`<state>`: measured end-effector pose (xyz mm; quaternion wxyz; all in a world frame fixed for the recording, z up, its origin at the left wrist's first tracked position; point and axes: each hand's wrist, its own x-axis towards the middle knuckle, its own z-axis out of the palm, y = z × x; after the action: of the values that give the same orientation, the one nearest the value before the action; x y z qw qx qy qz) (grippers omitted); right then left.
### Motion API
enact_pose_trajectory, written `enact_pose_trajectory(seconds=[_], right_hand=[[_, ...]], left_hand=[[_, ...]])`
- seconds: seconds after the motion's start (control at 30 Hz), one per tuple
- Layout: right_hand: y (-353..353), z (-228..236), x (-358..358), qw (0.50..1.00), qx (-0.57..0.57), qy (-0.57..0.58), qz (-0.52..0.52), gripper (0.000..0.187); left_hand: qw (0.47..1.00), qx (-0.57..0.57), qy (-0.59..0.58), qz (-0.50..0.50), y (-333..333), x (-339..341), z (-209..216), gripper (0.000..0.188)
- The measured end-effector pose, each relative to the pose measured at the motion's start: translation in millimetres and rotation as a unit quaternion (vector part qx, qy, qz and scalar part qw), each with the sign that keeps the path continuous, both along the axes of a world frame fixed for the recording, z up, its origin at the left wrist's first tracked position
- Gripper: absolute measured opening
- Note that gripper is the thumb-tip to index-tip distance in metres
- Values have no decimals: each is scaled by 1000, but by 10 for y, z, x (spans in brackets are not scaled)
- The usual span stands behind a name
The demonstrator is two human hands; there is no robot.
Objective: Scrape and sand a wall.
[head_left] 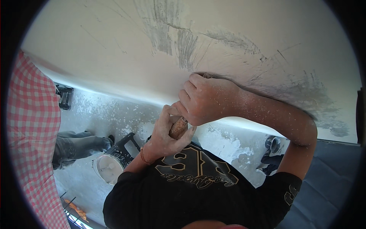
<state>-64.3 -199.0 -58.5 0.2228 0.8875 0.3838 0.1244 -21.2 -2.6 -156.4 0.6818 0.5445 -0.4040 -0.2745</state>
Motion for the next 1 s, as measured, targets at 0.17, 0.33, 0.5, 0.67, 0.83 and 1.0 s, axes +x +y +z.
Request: enact_pose_trajectory(seconds=[0.17,0.33,0.5,0.67,0.83,1.0], right_hand=[[38,-54,-38,999,-32,2,-26,23],[70,-105,-105,998,-39,0,-52,20],[39,-111,-118,1000,-5,17,-13,30],[63,-131,-128,1000,-1,3,-22,40],[91,-114,-136,1000,13,-16,-13,39],[87,-99,-148,999,35,10,-12,35]], left_hand=[[994,12,-113,6,4,103,-117,34],[991,62,102,-65,14,77,27,32],[981,38,173,-81,29,-86,-36,35],[991,-16,124,-37,138,-173,-164,60],[982,-167,-56,75,134,-152,-149,89],[987,-43,-99,120,74,-261,-83,30]])
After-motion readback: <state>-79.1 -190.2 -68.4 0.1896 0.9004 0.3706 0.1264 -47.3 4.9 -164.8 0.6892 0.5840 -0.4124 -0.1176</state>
